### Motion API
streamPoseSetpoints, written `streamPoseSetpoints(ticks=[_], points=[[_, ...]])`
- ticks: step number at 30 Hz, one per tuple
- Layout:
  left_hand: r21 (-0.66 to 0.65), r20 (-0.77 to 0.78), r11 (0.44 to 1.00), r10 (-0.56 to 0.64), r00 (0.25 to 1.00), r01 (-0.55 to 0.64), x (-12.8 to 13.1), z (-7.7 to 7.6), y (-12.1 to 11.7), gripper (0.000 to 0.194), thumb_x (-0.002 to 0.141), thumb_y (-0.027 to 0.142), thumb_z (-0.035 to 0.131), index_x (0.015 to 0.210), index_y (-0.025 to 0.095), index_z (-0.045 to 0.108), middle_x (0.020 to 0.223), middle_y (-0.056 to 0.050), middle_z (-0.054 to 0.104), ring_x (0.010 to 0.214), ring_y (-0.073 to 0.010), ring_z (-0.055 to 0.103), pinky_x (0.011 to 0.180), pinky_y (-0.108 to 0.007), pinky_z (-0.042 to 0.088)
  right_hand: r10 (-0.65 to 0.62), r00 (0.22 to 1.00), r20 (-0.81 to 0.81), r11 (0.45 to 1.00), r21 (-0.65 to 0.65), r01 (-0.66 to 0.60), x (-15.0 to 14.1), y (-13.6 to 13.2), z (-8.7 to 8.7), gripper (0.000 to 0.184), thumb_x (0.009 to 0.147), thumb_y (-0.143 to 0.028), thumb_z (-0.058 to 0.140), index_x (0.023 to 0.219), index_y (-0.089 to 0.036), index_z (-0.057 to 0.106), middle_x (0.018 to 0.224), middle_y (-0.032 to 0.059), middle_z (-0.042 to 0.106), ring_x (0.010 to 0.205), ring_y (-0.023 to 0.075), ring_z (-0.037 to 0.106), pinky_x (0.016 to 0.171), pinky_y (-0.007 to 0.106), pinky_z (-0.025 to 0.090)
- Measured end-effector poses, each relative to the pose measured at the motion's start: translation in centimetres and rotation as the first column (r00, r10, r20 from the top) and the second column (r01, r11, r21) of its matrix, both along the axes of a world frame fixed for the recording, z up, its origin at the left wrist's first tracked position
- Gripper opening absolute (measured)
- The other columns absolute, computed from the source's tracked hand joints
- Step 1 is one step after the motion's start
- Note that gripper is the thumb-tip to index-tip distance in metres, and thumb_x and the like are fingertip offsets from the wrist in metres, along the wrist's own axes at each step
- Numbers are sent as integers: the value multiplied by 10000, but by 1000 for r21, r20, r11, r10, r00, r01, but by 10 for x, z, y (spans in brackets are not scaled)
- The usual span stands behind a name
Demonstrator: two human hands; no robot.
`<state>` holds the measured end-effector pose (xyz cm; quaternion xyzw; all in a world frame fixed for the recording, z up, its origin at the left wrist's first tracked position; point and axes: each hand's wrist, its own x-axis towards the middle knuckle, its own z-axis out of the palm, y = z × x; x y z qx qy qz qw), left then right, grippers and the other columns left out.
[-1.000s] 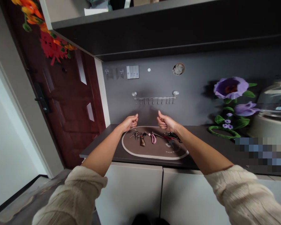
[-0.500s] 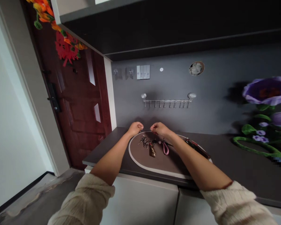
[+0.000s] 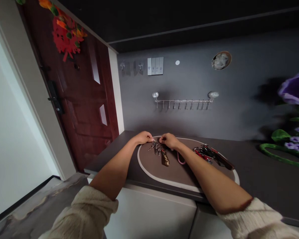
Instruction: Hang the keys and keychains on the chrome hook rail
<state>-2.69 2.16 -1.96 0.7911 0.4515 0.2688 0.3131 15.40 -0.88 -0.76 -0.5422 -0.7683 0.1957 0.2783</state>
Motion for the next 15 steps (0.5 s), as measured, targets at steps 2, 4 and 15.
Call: streamPoseSetpoints(ticks=[2,4,15], points=[[-1,-12,1000,-14,1000,14,0,-1,0,264,614,362,561,693,113,597,586,-2,552,523,-80,437,516,-202,329,-5,1000,28,1000,-5,5,-1,-2,0,84,642,-197,551,658,-161,625,580,4,564,427,60,419,406,174,315],[-7,-18,1000,-25,1000,25,1,0,-1,263,603,358,570,691,112,598,597,-3,557,542,-84,444,534,-203,335,4,999,53,1000,6,-5,-2,-2,0,91,650,-205,548,659,-158,625,597,7,568,436,58,424,405,166,316],[-28,69,998,54,996,-52,5,5,-6,194,648,312,546,656,118,545,524,35,486,466,-53,390,479,-191,295,2,995,99,1000,19,-4,-1,-1,1,127,678,-231,532,712,-158,629,609,-5,570,462,51,430,438,157,321]])
